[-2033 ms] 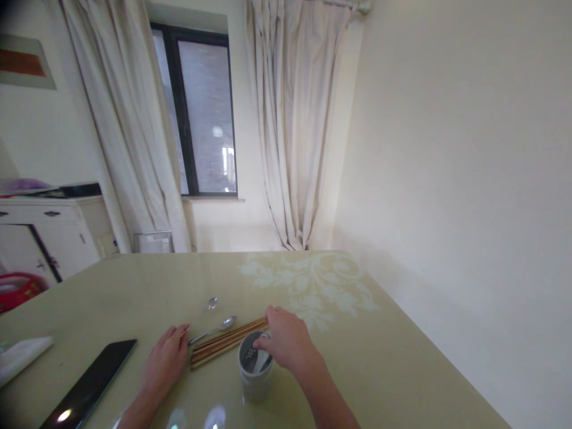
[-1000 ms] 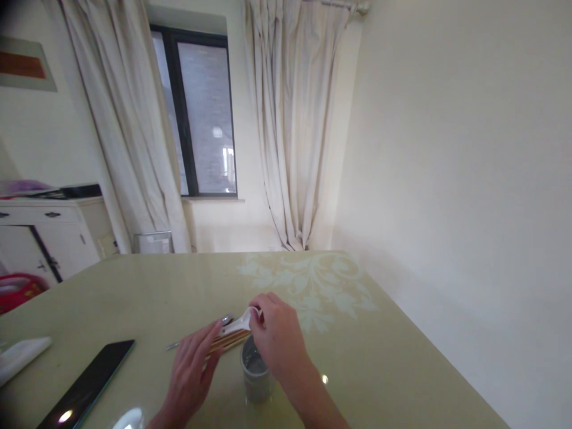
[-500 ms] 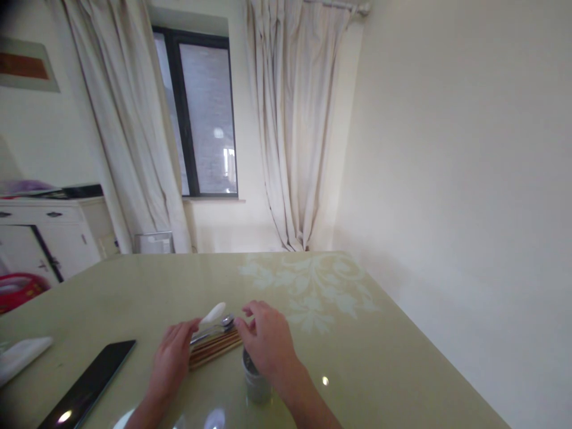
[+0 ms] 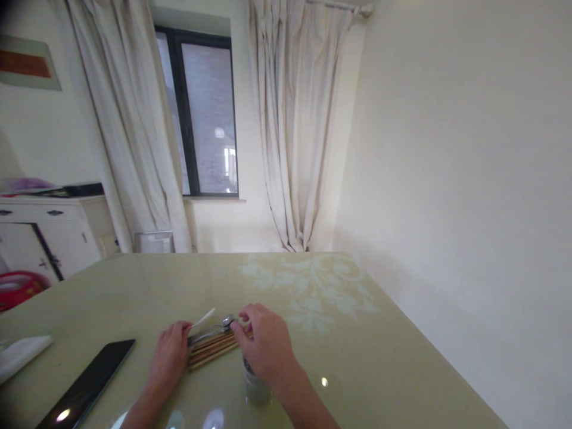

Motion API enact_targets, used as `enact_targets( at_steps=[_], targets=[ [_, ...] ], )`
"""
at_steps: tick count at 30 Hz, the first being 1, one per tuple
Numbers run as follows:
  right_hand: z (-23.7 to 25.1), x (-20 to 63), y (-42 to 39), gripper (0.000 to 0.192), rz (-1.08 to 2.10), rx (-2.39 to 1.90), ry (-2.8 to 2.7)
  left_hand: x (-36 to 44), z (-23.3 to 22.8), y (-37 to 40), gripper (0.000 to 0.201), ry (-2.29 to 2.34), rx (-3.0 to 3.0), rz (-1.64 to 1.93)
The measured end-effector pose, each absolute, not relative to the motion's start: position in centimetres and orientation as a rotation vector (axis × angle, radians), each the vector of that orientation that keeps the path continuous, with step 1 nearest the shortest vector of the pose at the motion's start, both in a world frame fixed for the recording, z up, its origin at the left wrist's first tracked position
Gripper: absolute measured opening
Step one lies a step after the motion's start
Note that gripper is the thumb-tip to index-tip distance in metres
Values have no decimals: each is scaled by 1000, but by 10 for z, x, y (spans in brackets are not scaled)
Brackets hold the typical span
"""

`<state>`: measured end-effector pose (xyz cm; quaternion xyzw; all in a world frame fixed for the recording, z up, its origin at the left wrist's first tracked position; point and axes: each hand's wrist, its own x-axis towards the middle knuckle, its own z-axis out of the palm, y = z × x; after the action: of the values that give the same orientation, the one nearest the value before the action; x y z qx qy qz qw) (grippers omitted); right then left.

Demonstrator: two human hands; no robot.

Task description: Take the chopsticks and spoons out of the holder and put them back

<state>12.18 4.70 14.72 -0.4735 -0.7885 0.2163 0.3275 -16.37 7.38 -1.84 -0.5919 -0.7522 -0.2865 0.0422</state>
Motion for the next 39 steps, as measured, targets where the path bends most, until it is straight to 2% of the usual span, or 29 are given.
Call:
enact_targets(
  at_steps=[10, 19, 29, 32, 36, 39],
  targets=[
    [150, 128, 49, 15, 496, -1329, -2128, -156, -6, 64, 39, -2277, -1970, -760],
    [154, 133, 47, 17, 453, -1339, -2162, -153, -4, 63, 54, -2279, -2019, -681],
    [179, 146, 30, 23, 371, -1060, -1852, -148, 2, 61, 54, -2185, -1986, -571],
    [155, 162, 26, 28, 322, -957, -1752, -149, 1, 62, 54, -2127, -1970, -580],
    [74, 187, 21, 51, 277, -937, -1663, -151, -1, 65, 49, -2022, -1922, -651],
    [18, 196, 19, 56, 411, -1032, -1645, -147, -1, 65, 41, -1906, -1919, -756]
  ],
)
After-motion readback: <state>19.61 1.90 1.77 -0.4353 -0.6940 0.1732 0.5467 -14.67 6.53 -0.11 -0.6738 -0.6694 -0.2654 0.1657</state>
